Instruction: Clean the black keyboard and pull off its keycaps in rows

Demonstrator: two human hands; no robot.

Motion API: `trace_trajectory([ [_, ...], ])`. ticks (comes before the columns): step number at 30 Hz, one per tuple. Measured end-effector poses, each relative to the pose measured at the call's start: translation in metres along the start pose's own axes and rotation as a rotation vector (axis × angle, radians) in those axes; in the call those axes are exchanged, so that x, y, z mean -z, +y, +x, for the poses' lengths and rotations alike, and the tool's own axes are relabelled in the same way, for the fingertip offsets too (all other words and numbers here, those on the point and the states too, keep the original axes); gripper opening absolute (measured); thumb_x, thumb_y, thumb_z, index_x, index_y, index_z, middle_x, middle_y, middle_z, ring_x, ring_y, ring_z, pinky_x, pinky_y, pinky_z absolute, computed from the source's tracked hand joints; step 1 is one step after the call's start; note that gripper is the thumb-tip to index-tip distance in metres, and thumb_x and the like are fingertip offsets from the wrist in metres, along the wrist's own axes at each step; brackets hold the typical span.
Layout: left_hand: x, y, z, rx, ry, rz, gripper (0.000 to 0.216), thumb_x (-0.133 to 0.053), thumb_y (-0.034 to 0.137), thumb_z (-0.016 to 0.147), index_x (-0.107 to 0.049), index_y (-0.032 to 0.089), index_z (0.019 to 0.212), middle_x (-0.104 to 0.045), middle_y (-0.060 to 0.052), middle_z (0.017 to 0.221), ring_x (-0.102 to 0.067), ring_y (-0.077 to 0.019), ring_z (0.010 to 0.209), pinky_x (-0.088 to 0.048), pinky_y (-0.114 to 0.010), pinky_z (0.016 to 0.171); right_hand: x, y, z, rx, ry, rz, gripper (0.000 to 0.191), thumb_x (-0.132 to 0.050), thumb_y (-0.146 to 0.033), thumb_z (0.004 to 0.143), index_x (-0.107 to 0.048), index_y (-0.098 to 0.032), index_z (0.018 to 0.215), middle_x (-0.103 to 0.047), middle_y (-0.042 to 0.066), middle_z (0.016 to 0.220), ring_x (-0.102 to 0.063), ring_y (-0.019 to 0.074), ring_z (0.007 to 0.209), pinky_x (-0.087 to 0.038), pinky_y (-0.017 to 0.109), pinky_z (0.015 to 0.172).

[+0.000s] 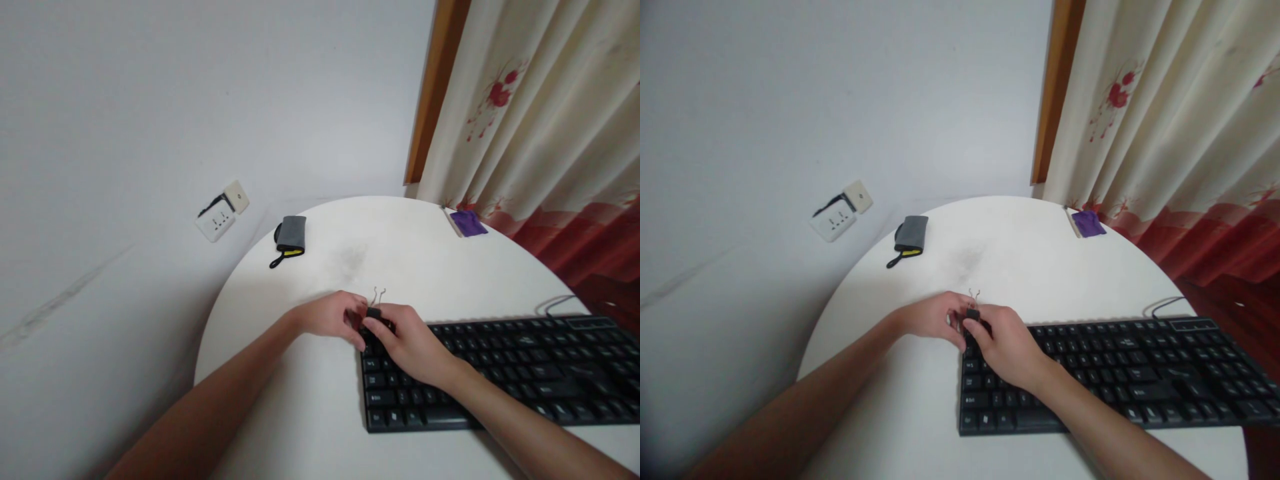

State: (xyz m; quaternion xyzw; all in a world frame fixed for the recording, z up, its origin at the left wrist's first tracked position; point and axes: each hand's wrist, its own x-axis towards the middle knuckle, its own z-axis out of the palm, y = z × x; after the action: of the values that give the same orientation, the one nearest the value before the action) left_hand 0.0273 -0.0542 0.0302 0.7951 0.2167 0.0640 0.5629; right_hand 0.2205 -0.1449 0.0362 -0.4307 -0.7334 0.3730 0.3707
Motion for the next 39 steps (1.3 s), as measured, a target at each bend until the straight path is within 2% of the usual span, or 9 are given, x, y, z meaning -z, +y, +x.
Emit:
trace_trajectory([
  [5,-0.001,0.005,0.001,-0.012,0.001,-0.001,0.035,-0.086,0.041,0.067,-0.072,0.013,0.082,-0.059,-0.002,0.087,-0.057,-0.0121,0.074,-0.048,-0.024,0.067,-0.002,0.005,0.002,-0.047,0.028,0.074,0.031,-0.046,-0.034,0.098,-0.067,-0.02,0.081,-0.071,0.004,0.08,-0.063,0.0202,0.076,-0.047,0.028,0.071],
  [8,-0.002,0.006,0.001,-0.026,0.014,0.016,0.032,-0.085,0.039,0.069,-0.075,0.015,0.088,-0.061,-0.002,0.087,-0.058,-0.0129,0.076,-0.049,-0.025,0.07,-0.001,0.01,0.004,-0.087,0.054,0.102,0.033,-0.047,-0.037,0.097,-0.065,-0.019,0.075,-0.067,0.002,0.072,-0.06,0.0181,0.068,-0.044,0.026,0.063],
  [13,-0.005,0.007,0.001,-0.045,0.098,0.07,0.023,-0.075,0.033,0.081,-0.075,0.015,0.094,-0.066,-0.006,0.095,-0.064,-0.0152,0.084,-0.051,-0.027,0.078,0.001,0.019,0.006,-0.17,0.175,0.112,0.038,-0.051,-0.041,0.094,-0.06,-0.018,0.065,-0.059,0.0,0.059,-0.052,0.0143,0.055,-0.039,0.025,0.054],
  [17,-0.01,0.016,0.003,-0.139,0.264,0.287,0.021,-0.069,0.034,0.086,-0.074,0.014,0.089,-0.066,-0.006,0.087,-0.062,-0.014,0.08,-0.05,-0.025,0.076,0.002,0.016,0.005,-0.179,0.304,0.075,0.035,-0.054,-0.043,0.092,-0.064,-0.017,0.071,-0.064,0.002,0.064,-0.056,0.0159,0.06,-0.041,0.026,0.055],
  [20,-0.018,0.021,0.005,-0.243,0.453,0.36,0.02,-0.069,0.031,0.087,-0.073,0.014,0.097,-0.069,-0.007,0.089,-0.063,-0.0145,0.08,-0.05,-0.025,0.078,0.005,0.009,0.004,-0.175,0.43,0.058,0.032,-0.055,-0.043,0.092,-0.068,-0.017,0.08,-0.07,0.005,0.076,-0.062,0.0187,0.071,-0.046,0.027,0.062],
  [24,-0.026,0.021,0.007,-0.322,0.661,0.464,0.021,-0.07,0.028,0.087,-0.069,0.016,0.104,-0.07,-0.007,0.094,-0.066,-0.0158,0.085,-0.052,-0.027,0.082,0.008,0.005,0.003,-0.17,0.451,0.136,0.034,-0.053,-0.045,0.094,-0.07,-0.017,0.086,-0.073,0.007,0.084,-0.067,0.0211,0.08,-0.052,0.03,0.073],
  [26,-0.026,0.02,0.007,-0.342,0.712,0.529,0.018,-0.068,0.027,0.089,-0.068,0.017,0.104,-0.071,-0.007,0.095,-0.066,-0.0164,0.088,-0.052,-0.028,0.083,0.007,0.005,0.003,-0.173,0.45,0.181,0.037,-0.053,-0.047,0.094,-0.07,-0.016,0.085,-0.073,0.008,0.084,-0.068,0.0217,0.081,-0.053,0.032,0.073],
  [33,-0.023,0.021,0.006,-0.47,0.658,0.738,0.02,-0.06,0.025,0.094,-0.067,0.019,0.112,-0.073,-0.007,0.103,-0.064,-0.0176,0.097,-0.052,-0.031,0.089,0.007,0.01,0.005,-0.141,0.485,0.17,0.036,-0.054,-0.045,0.094,-0.071,-0.016,0.082,-0.073,0.008,0.082,-0.068,0.0205,0.076,-0.052,0.03,0.07],
  [39,-0.022,0.022,0.006,-0.524,0.623,0.796,0.016,-0.061,0.022,0.094,-0.069,0.02,0.108,-0.072,-0.006,0.103,-0.064,-0.018,0.095,-0.052,-0.032,0.086,0.011,0.009,0.004,-0.121,0.473,0.083,0.037,-0.054,-0.044,0.094,-0.068,-0.016,0.074,-0.071,0.006,0.074,-0.062,0.0183,0.069,-0.047,0.029,0.065],
])
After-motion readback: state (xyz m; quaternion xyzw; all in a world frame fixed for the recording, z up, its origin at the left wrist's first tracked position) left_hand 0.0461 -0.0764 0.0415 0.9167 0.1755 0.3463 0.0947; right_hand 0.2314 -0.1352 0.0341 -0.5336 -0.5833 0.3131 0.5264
